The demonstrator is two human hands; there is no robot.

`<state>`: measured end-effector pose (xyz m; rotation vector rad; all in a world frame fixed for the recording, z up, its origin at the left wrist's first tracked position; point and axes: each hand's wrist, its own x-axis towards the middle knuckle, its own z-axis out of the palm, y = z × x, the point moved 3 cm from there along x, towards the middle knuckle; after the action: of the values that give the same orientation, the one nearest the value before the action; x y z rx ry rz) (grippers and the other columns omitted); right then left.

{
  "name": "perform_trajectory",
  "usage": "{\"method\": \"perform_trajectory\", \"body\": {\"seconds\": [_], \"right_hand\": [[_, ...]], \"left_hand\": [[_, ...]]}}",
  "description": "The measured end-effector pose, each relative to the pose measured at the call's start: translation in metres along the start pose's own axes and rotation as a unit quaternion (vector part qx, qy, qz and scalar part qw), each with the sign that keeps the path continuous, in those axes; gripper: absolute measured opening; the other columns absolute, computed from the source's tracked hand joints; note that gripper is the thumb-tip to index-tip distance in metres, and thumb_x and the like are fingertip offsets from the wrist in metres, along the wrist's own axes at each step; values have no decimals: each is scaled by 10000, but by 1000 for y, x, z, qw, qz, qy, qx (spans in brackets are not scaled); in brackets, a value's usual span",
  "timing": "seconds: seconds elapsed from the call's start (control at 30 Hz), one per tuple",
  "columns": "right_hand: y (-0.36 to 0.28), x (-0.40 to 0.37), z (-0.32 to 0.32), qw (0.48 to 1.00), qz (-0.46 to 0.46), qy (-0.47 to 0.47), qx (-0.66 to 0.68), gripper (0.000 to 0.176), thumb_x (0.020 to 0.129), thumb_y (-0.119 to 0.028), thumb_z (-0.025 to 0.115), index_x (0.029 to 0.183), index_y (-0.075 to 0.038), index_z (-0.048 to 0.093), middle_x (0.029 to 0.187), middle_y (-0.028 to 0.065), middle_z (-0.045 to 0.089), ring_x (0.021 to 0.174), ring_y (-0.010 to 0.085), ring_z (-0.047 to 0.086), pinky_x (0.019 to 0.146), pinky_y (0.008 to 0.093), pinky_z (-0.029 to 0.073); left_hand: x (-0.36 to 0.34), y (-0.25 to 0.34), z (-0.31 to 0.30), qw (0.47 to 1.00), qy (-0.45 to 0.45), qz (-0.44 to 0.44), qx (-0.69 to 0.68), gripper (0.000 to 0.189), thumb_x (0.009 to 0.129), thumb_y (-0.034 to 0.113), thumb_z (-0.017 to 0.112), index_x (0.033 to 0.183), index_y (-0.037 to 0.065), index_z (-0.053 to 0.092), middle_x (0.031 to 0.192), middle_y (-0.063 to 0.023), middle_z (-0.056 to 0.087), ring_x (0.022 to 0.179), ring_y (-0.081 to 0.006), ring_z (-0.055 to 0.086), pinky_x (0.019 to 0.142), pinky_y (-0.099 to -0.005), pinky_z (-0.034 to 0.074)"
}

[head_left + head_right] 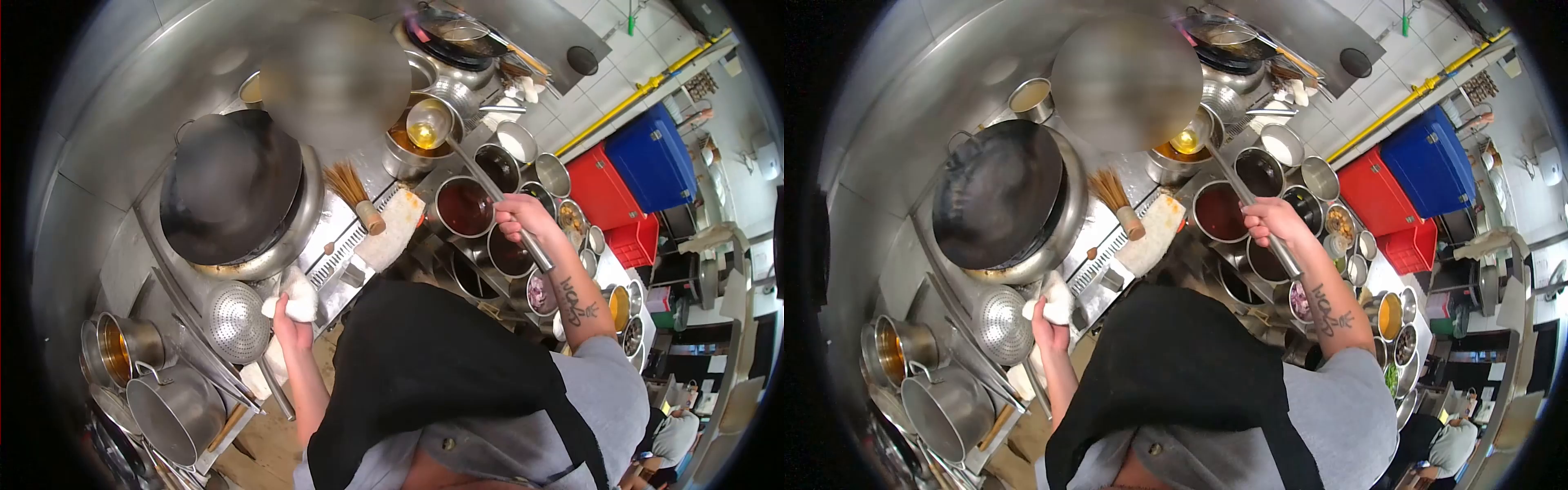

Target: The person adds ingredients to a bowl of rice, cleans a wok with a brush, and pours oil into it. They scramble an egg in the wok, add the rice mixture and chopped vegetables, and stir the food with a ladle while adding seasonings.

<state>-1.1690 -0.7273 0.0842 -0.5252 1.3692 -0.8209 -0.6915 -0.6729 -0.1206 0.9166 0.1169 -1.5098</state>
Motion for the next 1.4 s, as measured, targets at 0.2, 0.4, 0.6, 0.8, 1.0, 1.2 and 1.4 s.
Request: {"method": "perform_trajectory", "body": {"seconds": [0.2,0.4,0.6,0.8,1.0,1.2,1.4], "right_hand": [[-15,-25,3,992,-16,-21,126,187,963,-76,490,1143,-44,533,639,-26,433,412,41,364,342,212,330],[-28,-41,8,993,-34,-35,103,319,970,-82,484,1285,-46,517,611,-33,403,395,44,356,322,217,306],[-38,-52,41,975,24,-166,148,439,995,-70,397,1428,-13,359,631,1,407,359,48,351,279,211,306],[-55,-14,118,956,97,-278,-19,432,959,-37,427,1389,-3,412,629,-14,385,367,37,340,287,205,301],[-33,92,232,905,96,-352,-220,319,948,-60,487,1263,-19,513,543,-59,392,361,48,344,304,219,282],[24,174,302,927,66,-356,-98,192,958,-74,497,1148,-57,518,603,-41,419,428,60,374,365,229,324],[4,118,206,900,-34,-276,-337,152,942,-50,510,1094,-49,519,596,-32,457,396,76,418,334,241,329]], "left_hand": [[-6,-18,-1,991,50,48,111,400,900,74,633,1267,4,490,1171,-122,619,1056,-274,631,927,-415,525],[3,-43,-8,966,12,65,250,499,846,36,667,1306,-8,479,1179,-122,612,1044,-233,625,898,-361,512],[11,-55,-7,855,36,158,492,645,774,89,723,1346,11,436,1173,-169,616,1076,-300,610,932,-376,481],[-18,-50,21,742,115,261,607,683,731,62,714,1345,0,421,1348,-252,451,1257,-437,454,1050,-436,405],[-51,-45,15,709,167,346,591,687,753,52,693,1374,5,404,1440,-248,357,1322,-428,394,1109,-436,344],[-94,-34,-3,704,234,406,533,591,786,55,670,1330,1,444,1405,-216,415,1310,-389,416,1089,-437,355],[-138,-26,-18,737,313,421,426,437,844,18,627,1265,8,509,1327,-130,508,1163,-259,544,924,-376,464]]}}
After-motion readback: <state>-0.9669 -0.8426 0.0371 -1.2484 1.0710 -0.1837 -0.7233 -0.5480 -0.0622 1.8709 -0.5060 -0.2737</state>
